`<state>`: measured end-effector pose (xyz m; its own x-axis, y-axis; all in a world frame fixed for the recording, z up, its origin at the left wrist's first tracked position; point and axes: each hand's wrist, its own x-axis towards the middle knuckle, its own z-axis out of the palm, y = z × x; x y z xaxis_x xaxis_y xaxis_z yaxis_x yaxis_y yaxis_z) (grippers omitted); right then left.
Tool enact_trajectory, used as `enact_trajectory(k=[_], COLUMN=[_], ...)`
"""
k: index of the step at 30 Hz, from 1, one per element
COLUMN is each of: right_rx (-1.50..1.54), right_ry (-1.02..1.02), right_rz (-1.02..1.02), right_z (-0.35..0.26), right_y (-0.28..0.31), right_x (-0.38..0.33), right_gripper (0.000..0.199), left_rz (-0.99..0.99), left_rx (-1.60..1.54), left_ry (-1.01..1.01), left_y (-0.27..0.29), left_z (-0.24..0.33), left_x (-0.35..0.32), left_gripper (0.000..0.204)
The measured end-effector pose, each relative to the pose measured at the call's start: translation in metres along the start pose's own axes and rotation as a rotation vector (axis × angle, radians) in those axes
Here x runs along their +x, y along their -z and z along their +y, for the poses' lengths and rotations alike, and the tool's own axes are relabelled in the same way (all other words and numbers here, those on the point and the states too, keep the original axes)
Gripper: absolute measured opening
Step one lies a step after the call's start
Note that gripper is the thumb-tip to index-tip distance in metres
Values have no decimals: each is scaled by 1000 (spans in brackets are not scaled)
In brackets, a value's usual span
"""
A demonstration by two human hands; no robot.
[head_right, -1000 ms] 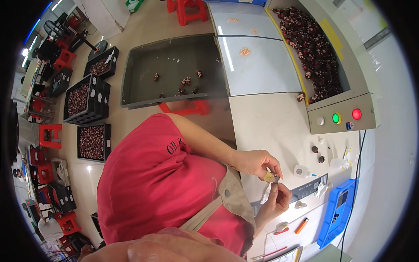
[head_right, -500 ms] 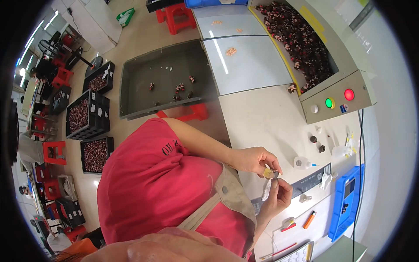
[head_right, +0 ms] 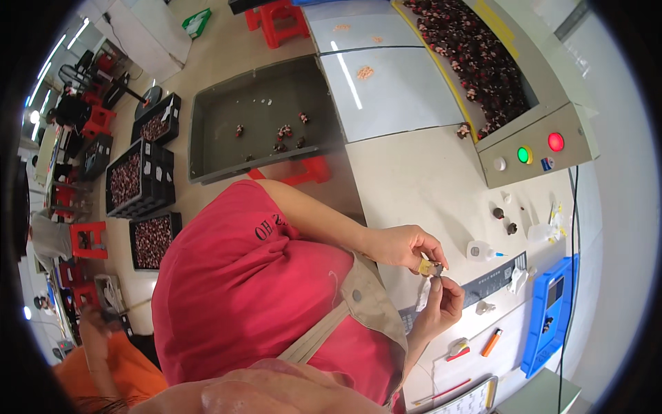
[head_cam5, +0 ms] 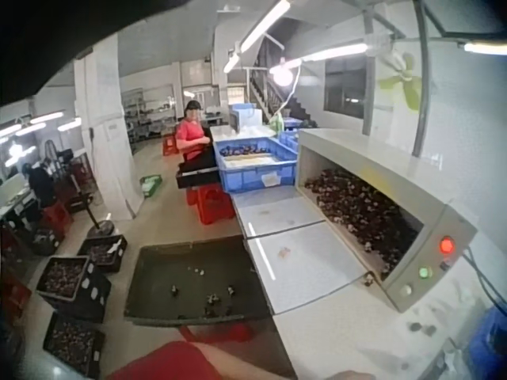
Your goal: The person takes figurine components, applies glue from a bottle onto the pieces, attaches the hair onto each figurine by hand, and places the assembled figures into a bin.
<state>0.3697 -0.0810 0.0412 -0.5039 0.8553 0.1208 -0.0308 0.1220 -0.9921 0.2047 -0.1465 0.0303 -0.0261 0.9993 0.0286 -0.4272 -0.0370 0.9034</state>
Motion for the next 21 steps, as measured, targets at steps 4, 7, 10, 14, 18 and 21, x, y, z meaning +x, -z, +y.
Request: enact_trajectory(k=[4, 7, 10, 14, 18, 21], right_rx=[-117, -10, -54, 48, 130, 90], right_ry=[9, -40, -49, -29, -40, -25], right_rz=[38, -7, -68, -58, -94, -75], right_z=[0, 2, 4, 6, 5, 7], right_y=[-1, 3, 13, 13, 11, 14], right_x=[1, 1, 2, 2, 5, 6], right_gripper=[7, 7, 8, 11, 12, 12], left_rz=[3, -8, -24, -8, -21, -12], left_rx=[78, 175, 84, 96, 117, 92], left_ry=[13, 4, 83, 166, 179, 197], left_y=[4, 4, 1, 0, -2, -3], left_z=[0, 0, 3, 13, 15, 11], left_x=[-1, 1, 0, 1, 4, 8], left_gripper=[25, 27, 29, 28, 27, 27])
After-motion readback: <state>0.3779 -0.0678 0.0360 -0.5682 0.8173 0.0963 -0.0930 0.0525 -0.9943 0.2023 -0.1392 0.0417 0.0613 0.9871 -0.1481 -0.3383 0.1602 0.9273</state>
